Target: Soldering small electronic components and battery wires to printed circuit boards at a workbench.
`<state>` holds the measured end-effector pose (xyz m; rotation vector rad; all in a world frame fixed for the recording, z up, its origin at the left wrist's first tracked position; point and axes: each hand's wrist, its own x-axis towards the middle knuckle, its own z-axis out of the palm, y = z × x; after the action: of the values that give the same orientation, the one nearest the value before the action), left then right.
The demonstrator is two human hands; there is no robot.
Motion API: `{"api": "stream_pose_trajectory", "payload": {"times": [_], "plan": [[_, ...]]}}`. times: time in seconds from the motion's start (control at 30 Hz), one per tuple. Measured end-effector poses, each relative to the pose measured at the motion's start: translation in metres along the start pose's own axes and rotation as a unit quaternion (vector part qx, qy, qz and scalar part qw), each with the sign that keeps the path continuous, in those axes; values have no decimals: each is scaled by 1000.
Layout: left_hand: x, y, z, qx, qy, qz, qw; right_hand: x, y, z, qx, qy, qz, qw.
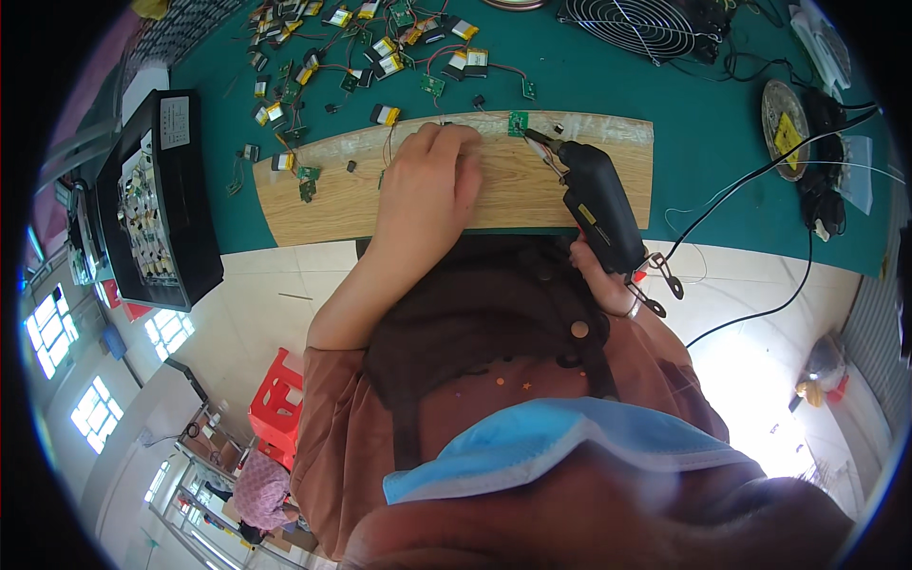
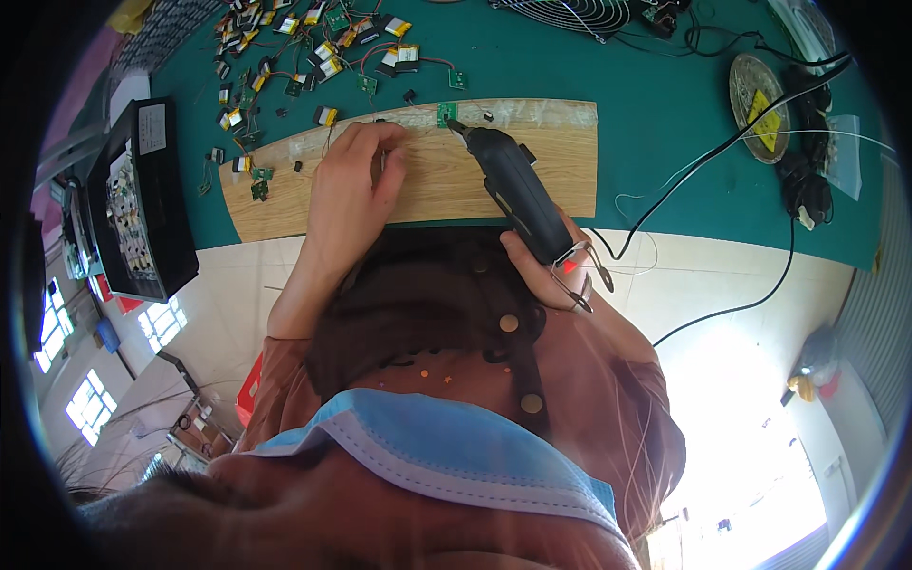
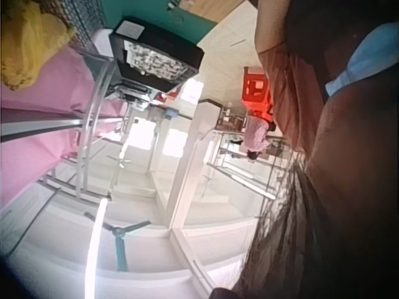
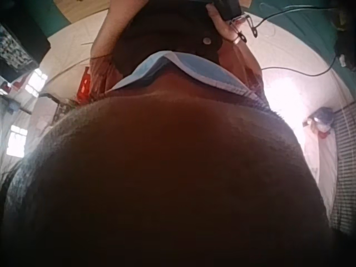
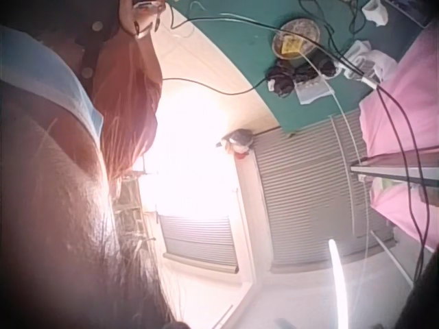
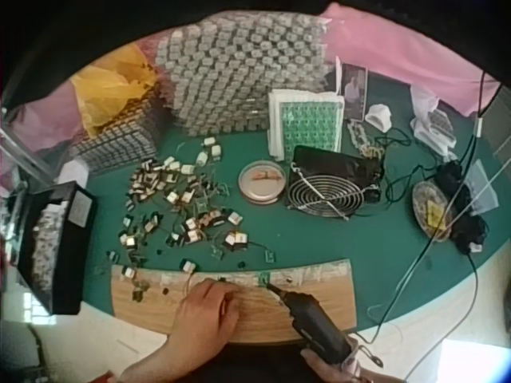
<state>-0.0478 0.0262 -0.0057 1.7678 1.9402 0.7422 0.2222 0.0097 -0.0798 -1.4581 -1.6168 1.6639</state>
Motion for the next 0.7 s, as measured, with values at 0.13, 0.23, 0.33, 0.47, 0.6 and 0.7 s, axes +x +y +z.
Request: {"api": "stream_pose_trajectory", "payload": {"times": [0.13,0.23,0.33,0.47,0.6,0.7], "plan": [[6,-5,1,-65,1,-54,996,0,-7,-2,37,-10,15,999],[8,-8,-3,-73,-15,-69,995,-1,-12,-1,54,-6,8,999],[11,-4,-10,-81,-39,-94,992,-1,-11,-1,68,-5,-21,997],[20,-15,-14,-81,-73,-65,992,-3,-10,-1,72,-9,-21,997],[35,-16,-26,-55,-176,-64,981,-3,-14,-2,70,-13,-26,997],[40,-16,-26,-18,-197,-23,980,-4,-10,0,65,-13,-29,997]]}}
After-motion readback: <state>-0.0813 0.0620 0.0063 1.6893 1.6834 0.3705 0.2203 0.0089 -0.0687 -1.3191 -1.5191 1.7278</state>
